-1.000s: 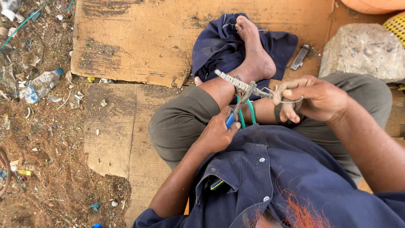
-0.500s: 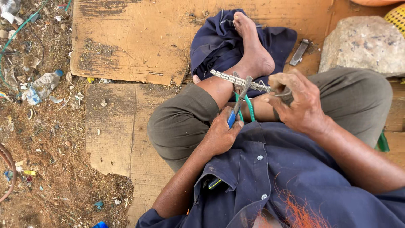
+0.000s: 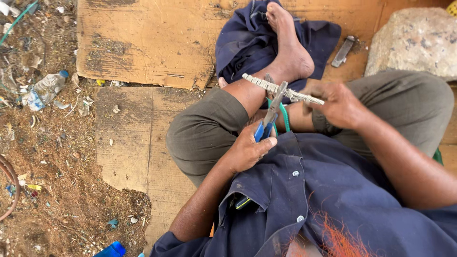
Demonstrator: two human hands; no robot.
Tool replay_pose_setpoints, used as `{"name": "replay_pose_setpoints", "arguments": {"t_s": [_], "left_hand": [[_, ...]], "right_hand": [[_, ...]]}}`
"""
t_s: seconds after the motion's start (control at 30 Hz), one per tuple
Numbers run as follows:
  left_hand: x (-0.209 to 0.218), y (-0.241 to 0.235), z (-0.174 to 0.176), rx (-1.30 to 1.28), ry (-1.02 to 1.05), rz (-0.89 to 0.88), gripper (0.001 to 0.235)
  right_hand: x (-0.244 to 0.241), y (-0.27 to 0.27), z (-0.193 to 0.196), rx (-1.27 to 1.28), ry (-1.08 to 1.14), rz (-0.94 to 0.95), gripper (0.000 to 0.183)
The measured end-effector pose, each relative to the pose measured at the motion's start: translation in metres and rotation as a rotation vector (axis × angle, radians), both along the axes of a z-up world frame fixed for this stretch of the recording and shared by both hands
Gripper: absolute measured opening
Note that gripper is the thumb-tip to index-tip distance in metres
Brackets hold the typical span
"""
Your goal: The person sits on the ground and uses pliers to strip the outer insulation from a thick electrical cable. They repeatedly pull and cut the sheathing to expose the inner wires.
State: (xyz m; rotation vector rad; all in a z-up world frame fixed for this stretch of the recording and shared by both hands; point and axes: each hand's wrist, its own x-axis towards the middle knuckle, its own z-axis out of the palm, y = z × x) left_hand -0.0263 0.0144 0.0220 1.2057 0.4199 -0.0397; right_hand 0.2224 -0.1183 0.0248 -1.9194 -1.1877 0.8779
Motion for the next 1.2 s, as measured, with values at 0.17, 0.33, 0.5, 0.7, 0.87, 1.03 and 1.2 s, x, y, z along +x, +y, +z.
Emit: {"name": "replay_pose_setpoints", "arguments": {"t_s": [0.17,0.33,0.5,0.7,0.87,1.03,1.2], "left_hand": [[-0.001,-0.003,-0.009,0.095,0.025,0.062,0.012],[0.007,-0.006,-0.013,0.320,-0.009,0.137,0.013],[0.008,-0.004,-0.008,0.526,0.057,0.145,0.016],[0.016,0.001,0.005,0.579,0.108,0.130,0.020],[0.014,0.006,0.012,0.679,0.239,0.137,0.027],[0.010,0.005,-0.006,0.723,0.344,0.184,0.032],[0.014,0.012,-0.035,0.725,0.251,0.439,0.029]], "right_hand": [[-0.025,-0.017,-0.023,-0.056,0.640,-0.062,0.024],[-0.048,-0.019,0.003,0.075,1.044,-0.046,0.025],[-0.040,-0.022,0.034,0.137,1.183,-0.051,0.026],[-0.003,-0.016,0.034,0.147,1.151,-0.007,0.028],[0.013,-0.010,0.019,-0.019,1.048,0.019,0.037],[0.018,-0.012,-0.014,0.090,0.791,-0.088,0.040],[-0.001,0.011,-0.059,-0.262,0.189,-0.031,0.036]]}}
